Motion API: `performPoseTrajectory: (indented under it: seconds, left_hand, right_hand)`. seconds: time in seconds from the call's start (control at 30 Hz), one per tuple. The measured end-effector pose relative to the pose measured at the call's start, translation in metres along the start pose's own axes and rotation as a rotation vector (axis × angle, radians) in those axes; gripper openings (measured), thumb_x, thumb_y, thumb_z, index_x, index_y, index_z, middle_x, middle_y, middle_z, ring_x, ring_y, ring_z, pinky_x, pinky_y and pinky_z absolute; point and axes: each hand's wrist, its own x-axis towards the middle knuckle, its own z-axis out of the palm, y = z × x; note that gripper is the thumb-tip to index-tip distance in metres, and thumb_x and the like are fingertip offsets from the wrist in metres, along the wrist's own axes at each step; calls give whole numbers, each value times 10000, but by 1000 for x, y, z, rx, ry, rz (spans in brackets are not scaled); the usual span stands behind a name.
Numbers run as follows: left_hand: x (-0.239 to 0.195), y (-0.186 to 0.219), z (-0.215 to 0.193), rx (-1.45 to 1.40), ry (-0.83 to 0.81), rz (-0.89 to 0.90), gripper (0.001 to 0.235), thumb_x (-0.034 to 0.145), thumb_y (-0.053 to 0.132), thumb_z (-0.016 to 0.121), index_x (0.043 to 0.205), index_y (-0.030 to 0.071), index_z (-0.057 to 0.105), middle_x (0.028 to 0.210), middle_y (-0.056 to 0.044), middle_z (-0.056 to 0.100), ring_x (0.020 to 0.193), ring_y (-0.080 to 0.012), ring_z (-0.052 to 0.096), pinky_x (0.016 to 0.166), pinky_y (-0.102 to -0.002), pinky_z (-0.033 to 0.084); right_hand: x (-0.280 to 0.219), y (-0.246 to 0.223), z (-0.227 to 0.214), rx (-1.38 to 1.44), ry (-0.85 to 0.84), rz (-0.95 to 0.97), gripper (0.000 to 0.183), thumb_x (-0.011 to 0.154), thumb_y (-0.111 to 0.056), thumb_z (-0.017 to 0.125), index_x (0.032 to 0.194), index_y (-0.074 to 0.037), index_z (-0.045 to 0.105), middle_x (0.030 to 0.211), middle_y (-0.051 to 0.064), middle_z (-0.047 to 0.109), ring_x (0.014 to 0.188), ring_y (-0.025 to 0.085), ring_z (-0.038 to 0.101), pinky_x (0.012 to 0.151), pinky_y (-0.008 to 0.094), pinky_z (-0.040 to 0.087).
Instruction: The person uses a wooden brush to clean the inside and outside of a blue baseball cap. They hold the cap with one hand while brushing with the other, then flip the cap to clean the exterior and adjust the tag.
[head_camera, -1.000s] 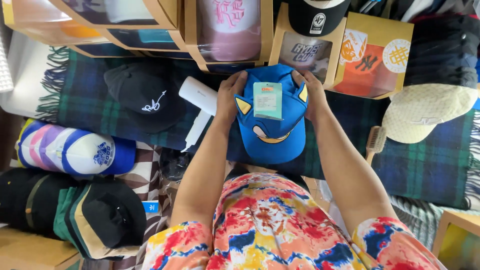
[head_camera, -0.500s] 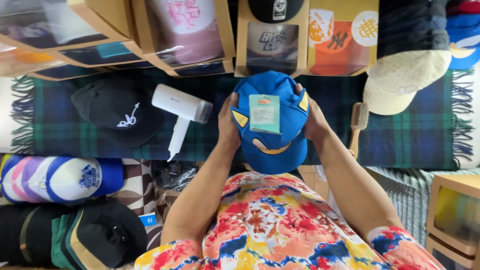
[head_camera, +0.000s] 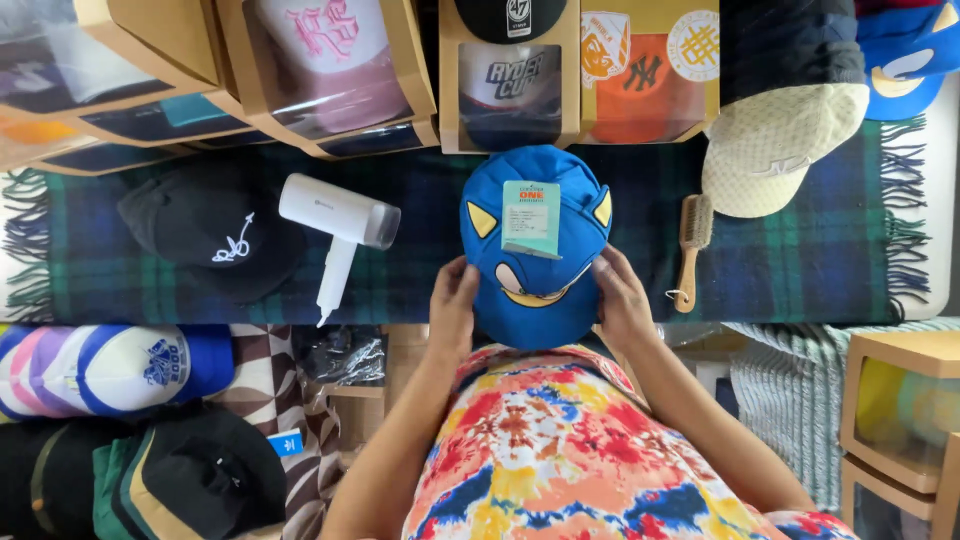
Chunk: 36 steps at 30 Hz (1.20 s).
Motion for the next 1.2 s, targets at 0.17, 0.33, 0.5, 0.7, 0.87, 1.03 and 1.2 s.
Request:
performPoseTrajectory:
  seconds: [0.17,0.33,0.5,0.7,0.87,1.03,1.2]
  left_hand:
    - [10,-26,-16,15,-63,35,313,959,171,742,1259,109,674,901,-113,686,843,-234,665,740,-368,585]
    - [39,-55,-24,83,-58,58,207,970,162,728,1157,84,688,878,-87,697,824,-190,655,708,-338,569]
    - [41,-1,-37,356,-51,167,337,1003,319,700,1266,110,691,1094,-173,723,1047,-276,693,872,-416,574]
    - [108,122,19,1056,-263,810,282,1042,319,606,1270,198,720,1081,-69,728,1047,-264,717,938,-407,549]
    - [108,138,54,1155,-466,664,360,1070,371,514,1245,149,736,1027,-142,771,975,-334,743,860,-449,567]
    - [128,125,60,1312,-475,533,461,1077,415,381,1326,162,675,1173,-157,738,1099,-377,695,913,-500,548]
    - [134,140,56,1212,-499,442,447,1053,393,431,1136,103,762,1048,-198,761,972,-405,716,821,-487,582]
  right_hand:
    - [16,67,-39,86,-121,97,430,968,-66,679,1377,-63,547,1008,83,604,868,207,655,695,391,619]
    - [56,105,-68,45,-195,171,287,973,-108,713,1196,-42,545,940,91,615,788,231,693,604,400,650]
    - [102,82,-105,-487,-96,-246,143,992,-99,664,1120,-74,722,826,107,682,660,202,696,600,342,583]
    - [139,-58,-30,-915,-344,-829,189,1067,-204,700,1206,-100,774,1117,113,754,1029,342,714,881,463,572]
    - [134,-80,0,-942,-509,-750,276,1083,-242,623,1228,-37,738,1148,204,734,1079,435,674,908,541,537]
    - [147,-58,4,-1070,-512,-758,411,1105,-298,580,1302,50,674,1276,282,674,1196,468,607,993,543,495]
    - [158,-69,14,-1185,-423,-435,532,1125,-523,436,1236,-103,744,1156,188,733,1122,431,643,998,521,489]
